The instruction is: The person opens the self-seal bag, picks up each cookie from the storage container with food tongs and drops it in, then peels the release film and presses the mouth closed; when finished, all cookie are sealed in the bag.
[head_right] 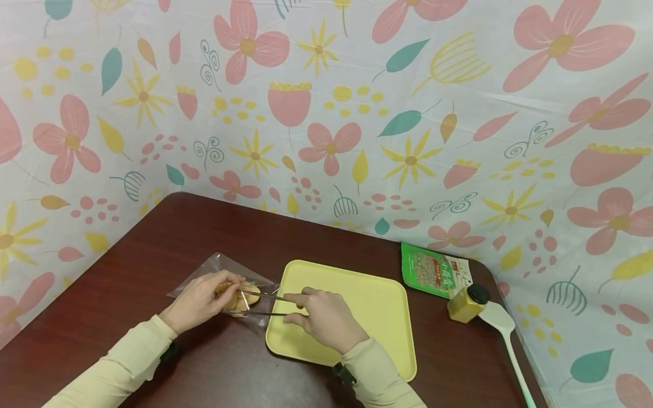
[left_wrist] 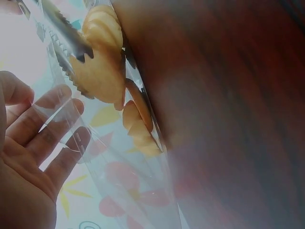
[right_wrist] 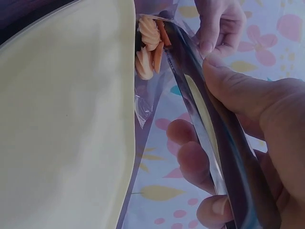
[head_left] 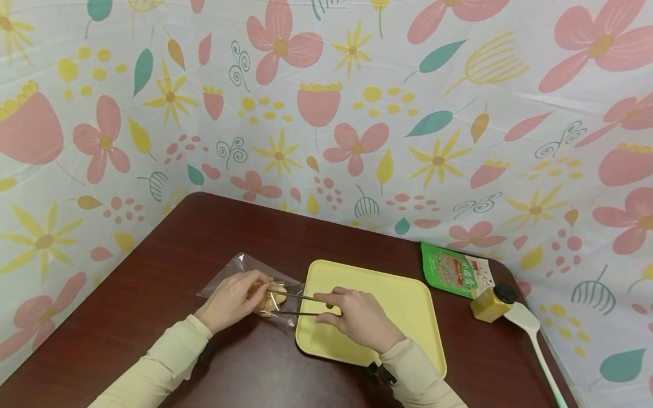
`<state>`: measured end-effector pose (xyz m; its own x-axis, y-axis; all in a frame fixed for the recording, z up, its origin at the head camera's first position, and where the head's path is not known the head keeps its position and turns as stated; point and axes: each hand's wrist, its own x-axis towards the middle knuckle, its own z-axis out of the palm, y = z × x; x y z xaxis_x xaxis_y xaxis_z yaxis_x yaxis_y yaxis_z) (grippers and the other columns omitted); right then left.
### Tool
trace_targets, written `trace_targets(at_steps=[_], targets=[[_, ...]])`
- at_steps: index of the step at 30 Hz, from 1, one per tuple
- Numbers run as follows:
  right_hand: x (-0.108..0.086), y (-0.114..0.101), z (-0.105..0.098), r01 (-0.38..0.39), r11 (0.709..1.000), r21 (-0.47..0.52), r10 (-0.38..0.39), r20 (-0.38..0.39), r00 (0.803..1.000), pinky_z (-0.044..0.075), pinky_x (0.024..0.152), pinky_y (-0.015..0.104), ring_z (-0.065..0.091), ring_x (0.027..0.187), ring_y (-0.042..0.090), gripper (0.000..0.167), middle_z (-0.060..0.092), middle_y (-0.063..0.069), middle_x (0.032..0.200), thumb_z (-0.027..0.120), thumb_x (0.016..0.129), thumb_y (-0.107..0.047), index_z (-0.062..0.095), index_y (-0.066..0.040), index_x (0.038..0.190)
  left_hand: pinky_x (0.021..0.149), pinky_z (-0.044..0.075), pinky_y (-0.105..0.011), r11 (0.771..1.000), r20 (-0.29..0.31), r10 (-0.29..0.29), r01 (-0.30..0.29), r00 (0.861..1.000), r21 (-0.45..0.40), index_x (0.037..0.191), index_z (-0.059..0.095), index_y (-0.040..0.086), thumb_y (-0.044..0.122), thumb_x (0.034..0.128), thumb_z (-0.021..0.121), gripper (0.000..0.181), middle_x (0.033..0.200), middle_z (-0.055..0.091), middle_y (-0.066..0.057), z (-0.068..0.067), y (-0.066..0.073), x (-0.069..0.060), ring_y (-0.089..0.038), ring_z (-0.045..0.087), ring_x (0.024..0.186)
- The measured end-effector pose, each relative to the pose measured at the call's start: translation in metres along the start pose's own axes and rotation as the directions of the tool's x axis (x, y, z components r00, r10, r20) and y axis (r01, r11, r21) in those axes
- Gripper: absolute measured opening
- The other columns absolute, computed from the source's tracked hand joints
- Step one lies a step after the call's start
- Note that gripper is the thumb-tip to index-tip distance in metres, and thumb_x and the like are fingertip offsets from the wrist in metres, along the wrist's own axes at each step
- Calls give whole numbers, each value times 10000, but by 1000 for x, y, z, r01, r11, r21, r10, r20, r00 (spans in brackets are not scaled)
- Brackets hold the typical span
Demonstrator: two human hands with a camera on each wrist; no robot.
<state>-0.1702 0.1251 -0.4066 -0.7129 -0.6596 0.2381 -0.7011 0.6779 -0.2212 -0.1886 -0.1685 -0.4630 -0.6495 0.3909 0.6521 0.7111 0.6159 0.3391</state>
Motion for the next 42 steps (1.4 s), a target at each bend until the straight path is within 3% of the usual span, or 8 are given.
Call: trace_targets(at_steps=[7, 12, 18, 23, 29, 34, 38, 42], targets=[[-9, 1, -7, -27, 1000, -13, 27, -3, 1000, 450, 540, 240, 552, 631, 19, 386, 665, -72, 887, 728, 851, -420, 706, -229, 1186, 622, 515, -285, 1000, 3, 5, -5, 1000, 4, 938, 668, 102, 70, 859, 714, 97, 925, 711, 24, 0, 0, 1, -89, 641, 787], [-20, 3, -16, -64, 998, -1, 64, -1, 998, 396, 510, 215, 446, 550, -17, 386, 639, -89, 864, 732, 851, -406, 700, -241, 1198, 593, 492, -249, 1000, 14, -9, 9, 1000, 4, 941, 669, 107, 78, 864, 713, 93, 915, 707, 25, -1, 1, 0, -60, 605, 737], [-42, 7, -32, -148, 989, 26, 148, 5, 989, 371, 496, 204, 397, 521, -34, 402, 608, -135, 861, 707, 856, -448, 686, -272, 1217, 616, 515, -270, 1000, 16, -22, 22, 1000, 6, 943, 669, 107, 81, 859, 722, 103, 911, 704, 14, -1, 2, 0, -86, 631, 765], [-63, 14, -46, -248, 967, 60, 251, -35, 967, 366, 478, 205, 406, 537, -35, 406, 553, -222, 829, 735, 839, -425, 679, -303, 1222, 637, 527, -297, 999, 15, -32, 32, 999, 9, 939, 670, 105, 80, 858, 720, 98, 909, 703, 9, -2, 3, 1, -105, 646, 791], [-93, 27, -56, -381, 923, 55, 385, -112, 916, 355, 468, 220, 407, 549, -16, 430, 478, -243, 744, 701, 855, -473, 668, -294, 1245, 635, 524, -287, 999, 21, -38, 38, 999, 14, 951, 671, 104, 89, 862, 721, 103, 923, 705, 5, 0, 3, -1, -106, 649, 799], [-117, 37, -61, -478, 876, 73, 483, -165, 860, 354, 454, 232, 439, 595, -7, 413, 546, -223, 867, 693, 875, -446, 661, -272, 1248, 631, 520, -282, 999, 22, -40, 39, 999, 22, 948, 669, 107, 97, 862, 726, 104, 918, 705, 14, -1, 3, -1, -99, 646, 792], [-134, 43, -63, -563, 822, 84, 568, -204, 798, 335, 485, 247, 428, 586, 22, 403, 531, -152, 829, 677, 899, -430, 646, -246, 1257, 633, 521, -284, 999, 22, -43, 42, 999, 16, 947, 670, 108, 97, 866, 723, 98, 915, 704, 19, -1, 4, 0, -99, 648, 793], [-151, 49, -63, -679, 730, 80, 680, -181, 711, 379, 576, 297, 494, 667, 49, 516, 552, -97, 849, 588, 910, -566, 607, -230, 1301, 637, 522, -285, 999, 26, -43, 43, 999, 20, 953, 665, 109, 100, 868, 721, 102, 916, 701, 20, -1, 3, -1, -98, 646, 795]])
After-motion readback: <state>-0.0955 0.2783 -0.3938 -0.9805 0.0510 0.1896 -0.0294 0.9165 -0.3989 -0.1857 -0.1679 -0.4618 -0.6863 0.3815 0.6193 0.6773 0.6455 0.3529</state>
